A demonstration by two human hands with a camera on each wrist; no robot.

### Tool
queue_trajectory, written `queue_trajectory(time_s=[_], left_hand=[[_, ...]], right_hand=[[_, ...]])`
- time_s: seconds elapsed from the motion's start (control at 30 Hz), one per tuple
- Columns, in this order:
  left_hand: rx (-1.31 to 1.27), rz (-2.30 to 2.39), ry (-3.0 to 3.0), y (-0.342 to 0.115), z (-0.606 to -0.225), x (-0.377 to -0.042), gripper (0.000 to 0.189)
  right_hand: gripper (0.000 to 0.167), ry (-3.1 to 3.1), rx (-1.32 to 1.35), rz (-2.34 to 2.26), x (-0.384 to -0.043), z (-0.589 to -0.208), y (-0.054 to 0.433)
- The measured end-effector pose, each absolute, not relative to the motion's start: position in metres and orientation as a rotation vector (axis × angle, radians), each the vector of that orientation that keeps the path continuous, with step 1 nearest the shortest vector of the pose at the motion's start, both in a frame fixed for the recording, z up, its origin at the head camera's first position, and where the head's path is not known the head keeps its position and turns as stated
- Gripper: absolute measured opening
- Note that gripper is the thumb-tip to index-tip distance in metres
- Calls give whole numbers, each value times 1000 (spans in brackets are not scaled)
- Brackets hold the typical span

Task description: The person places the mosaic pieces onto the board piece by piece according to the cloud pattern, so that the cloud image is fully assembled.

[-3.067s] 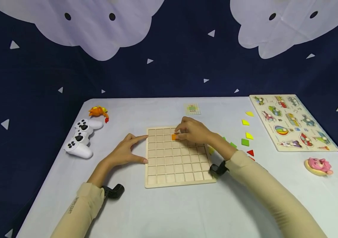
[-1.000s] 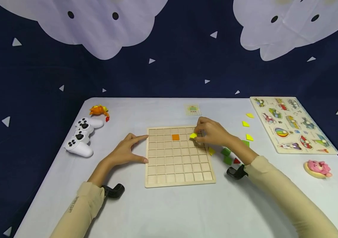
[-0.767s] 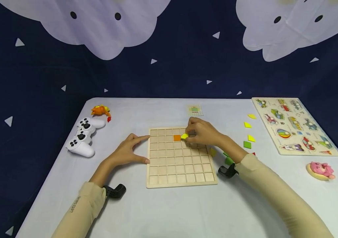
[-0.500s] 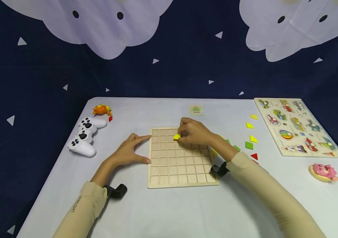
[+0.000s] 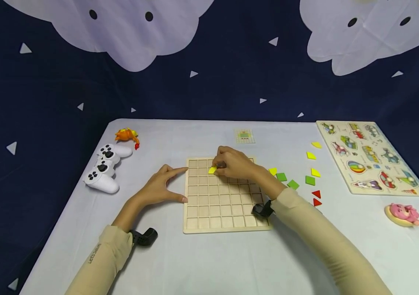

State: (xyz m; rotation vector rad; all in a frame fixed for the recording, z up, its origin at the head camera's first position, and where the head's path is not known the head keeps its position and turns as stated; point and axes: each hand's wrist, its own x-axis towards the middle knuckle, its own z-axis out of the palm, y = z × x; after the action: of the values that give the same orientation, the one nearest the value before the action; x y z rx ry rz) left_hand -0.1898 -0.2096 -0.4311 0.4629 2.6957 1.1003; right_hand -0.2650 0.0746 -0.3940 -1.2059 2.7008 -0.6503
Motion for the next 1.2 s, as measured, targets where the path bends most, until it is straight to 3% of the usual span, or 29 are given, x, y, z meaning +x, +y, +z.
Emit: queue_trajectory(time_s=[0.27,0.63,0.87,1.2], left_hand=[[461,1097,2709,-209,-431,-191,98],[467,1086,2727,-210,-432,-189,98],[472,1090,2733,-210,-431,-188,98],[474,1111,2705,-209,-429,-187,97]], right_hand=[[11,2686,-1200,-626,-262,-389,74],[21,2700,-1252,-610,-261,-384,78],[21,2752,-1300,-646,-247,-376,109],[20,2846,-1170,-598,-226,-379,164]])
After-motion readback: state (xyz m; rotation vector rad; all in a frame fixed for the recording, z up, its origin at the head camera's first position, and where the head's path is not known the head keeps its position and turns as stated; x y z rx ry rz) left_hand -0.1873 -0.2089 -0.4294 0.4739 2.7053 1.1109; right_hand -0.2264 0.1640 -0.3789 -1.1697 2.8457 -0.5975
